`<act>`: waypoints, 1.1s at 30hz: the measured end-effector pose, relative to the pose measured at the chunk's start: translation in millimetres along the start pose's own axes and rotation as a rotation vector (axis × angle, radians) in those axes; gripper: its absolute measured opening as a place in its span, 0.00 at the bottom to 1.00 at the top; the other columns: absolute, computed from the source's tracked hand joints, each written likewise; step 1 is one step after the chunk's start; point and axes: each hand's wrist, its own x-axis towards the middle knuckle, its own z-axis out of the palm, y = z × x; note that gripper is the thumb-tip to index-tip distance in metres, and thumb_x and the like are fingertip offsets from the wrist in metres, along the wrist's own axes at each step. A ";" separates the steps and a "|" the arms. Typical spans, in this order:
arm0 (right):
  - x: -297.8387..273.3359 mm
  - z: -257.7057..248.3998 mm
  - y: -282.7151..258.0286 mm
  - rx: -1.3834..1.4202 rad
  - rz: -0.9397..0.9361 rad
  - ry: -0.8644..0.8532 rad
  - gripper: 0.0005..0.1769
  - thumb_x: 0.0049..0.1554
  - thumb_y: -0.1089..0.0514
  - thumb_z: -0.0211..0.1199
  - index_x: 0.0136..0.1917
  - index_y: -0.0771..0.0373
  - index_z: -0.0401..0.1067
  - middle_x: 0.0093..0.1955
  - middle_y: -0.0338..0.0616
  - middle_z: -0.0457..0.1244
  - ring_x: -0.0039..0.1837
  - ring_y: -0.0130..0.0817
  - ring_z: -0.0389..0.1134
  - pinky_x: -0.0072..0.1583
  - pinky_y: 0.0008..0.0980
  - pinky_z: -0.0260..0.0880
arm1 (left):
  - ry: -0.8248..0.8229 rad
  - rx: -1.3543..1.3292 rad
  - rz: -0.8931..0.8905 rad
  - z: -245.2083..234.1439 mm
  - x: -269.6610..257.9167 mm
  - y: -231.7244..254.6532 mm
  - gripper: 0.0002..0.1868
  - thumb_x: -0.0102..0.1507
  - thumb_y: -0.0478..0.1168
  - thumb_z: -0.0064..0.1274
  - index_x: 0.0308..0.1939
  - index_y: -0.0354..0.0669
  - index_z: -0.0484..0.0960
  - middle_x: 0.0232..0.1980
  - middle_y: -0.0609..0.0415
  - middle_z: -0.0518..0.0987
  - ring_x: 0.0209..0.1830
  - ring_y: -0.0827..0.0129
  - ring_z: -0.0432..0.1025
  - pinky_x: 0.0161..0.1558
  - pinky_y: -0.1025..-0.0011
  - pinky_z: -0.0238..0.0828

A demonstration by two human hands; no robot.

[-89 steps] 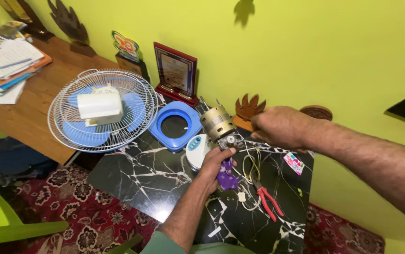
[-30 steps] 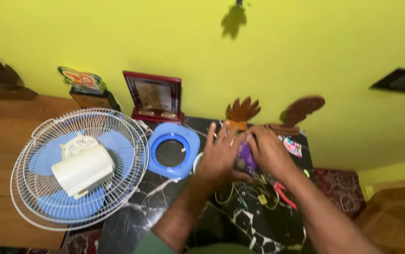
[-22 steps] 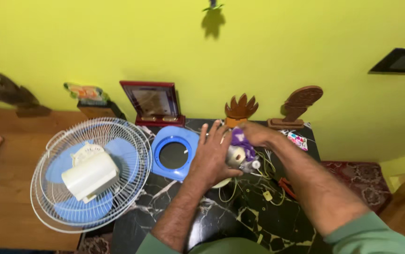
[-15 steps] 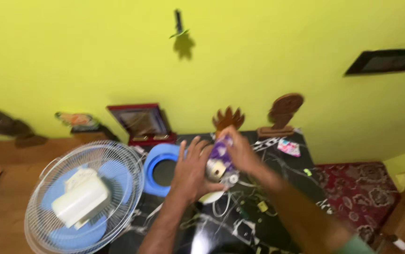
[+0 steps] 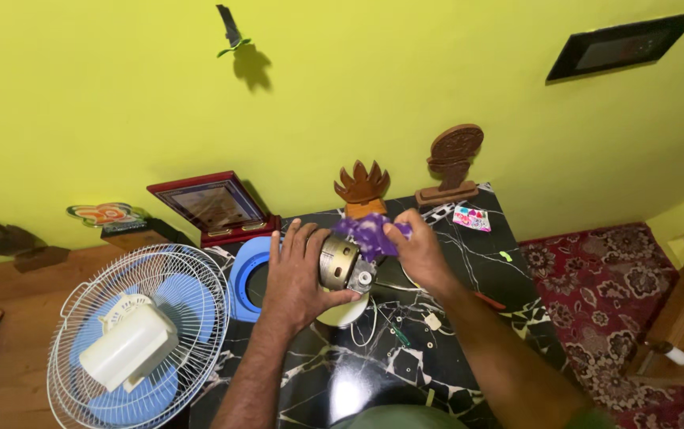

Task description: The person wipes a disassembled fan motor and base with a purple cloth, then uses a screwdriver to tighten screws on the fan base. The person handles the motor and base repeatedly while cleaning and adjusting.

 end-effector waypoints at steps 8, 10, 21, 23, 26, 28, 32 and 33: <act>-77.4 31.4 -2.7 -0.217 -0.576 0.152 0.08 0.61 0.64 0.56 0.54 0.64 0.70 0.48 0.50 0.67 0.47 0.44 0.73 0.47 0.39 0.72 | -0.067 0.065 0.305 0.4 17.0 7.4 0.56 0.40 0.57 0.74 0.70 0.47 0.69 0.68 0.50 0.71 0.76 0.52 0.56 0.75 0.44 0.37; -84.1 33.9 7.5 -0.320 -0.583 0.198 0.07 0.60 0.64 0.57 0.53 0.64 0.70 0.46 0.51 0.67 0.45 0.47 0.72 0.46 0.41 0.70 | -0.130 0.047 0.273 0.3 18.0 4.4 0.53 0.40 0.55 0.75 0.67 0.51 0.71 0.66 0.52 0.73 0.73 0.52 0.59 0.75 0.45 0.39; -37.9 12.3 10.9 0.246 -0.348 -0.036 0.09 0.64 0.52 0.56 0.52 0.60 0.67 0.48 0.38 0.63 0.47 0.31 0.71 0.48 0.34 0.77 | -0.192 0.047 0.204 0.7 19.1 5.2 0.54 0.36 0.54 0.77 0.63 0.46 0.72 0.64 0.48 0.73 0.70 0.51 0.61 0.75 0.45 0.39; -19.7 34.0 13.6 -0.204 -0.756 0.101 0.11 0.71 0.53 0.50 0.56 0.63 0.63 0.52 0.48 0.59 0.50 0.36 0.67 0.53 0.36 0.69 | -0.192 0.067 0.208 -2.7 21.3 5.0 0.55 0.36 0.54 0.78 0.63 0.41 0.71 0.65 0.45 0.72 0.71 0.49 0.60 0.76 0.46 0.39; 10.2 42.3 22.5 -0.145 -0.042 -0.105 0.13 0.69 0.51 0.47 0.51 0.62 0.64 0.38 0.38 0.63 0.40 0.30 0.68 0.44 0.37 0.68 | -0.236 0.000 0.136 -4.2 22.2 5.4 0.62 0.34 0.52 0.78 0.69 0.39 0.67 0.64 0.45 0.72 0.70 0.51 0.61 0.76 0.46 0.37; 26.8 43.7 28.2 -0.094 0.120 -0.194 0.11 0.69 0.55 0.48 0.55 0.64 0.67 0.39 0.42 0.62 0.41 0.34 0.65 0.44 0.40 0.66 | -0.197 -0.001 0.187 -3.1 21.9 4.9 0.60 0.35 0.52 0.78 0.67 0.40 0.68 0.65 0.44 0.72 0.69 0.49 0.61 0.75 0.46 0.38; 43.4 46.1 41.7 0.307 0.314 -0.440 0.19 0.61 0.67 0.46 0.63 0.62 0.70 0.48 0.44 0.71 0.48 0.32 0.74 0.51 0.35 0.76 | -0.137 -0.040 0.241 -1.6 18.5 4.7 0.56 0.36 0.50 0.79 0.67 0.46 0.71 0.63 0.47 0.74 0.68 0.51 0.64 0.76 0.48 0.42; 40.9 49.7 46.8 0.407 0.331 -0.420 0.19 0.62 0.67 0.46 0.64 0.63 0.69 0.49 0.45 0.70 0.48 0.33 0.74 0.52 0.36 0.76 | -0.151 -0.029 0.240 -2.0 16.5 5.1 0.55 0.36 0.49 0.79 0.66 0.47 0.72 0.62 0.48 0.75 0.68 0.52 0.64 0.76 0.48 0.42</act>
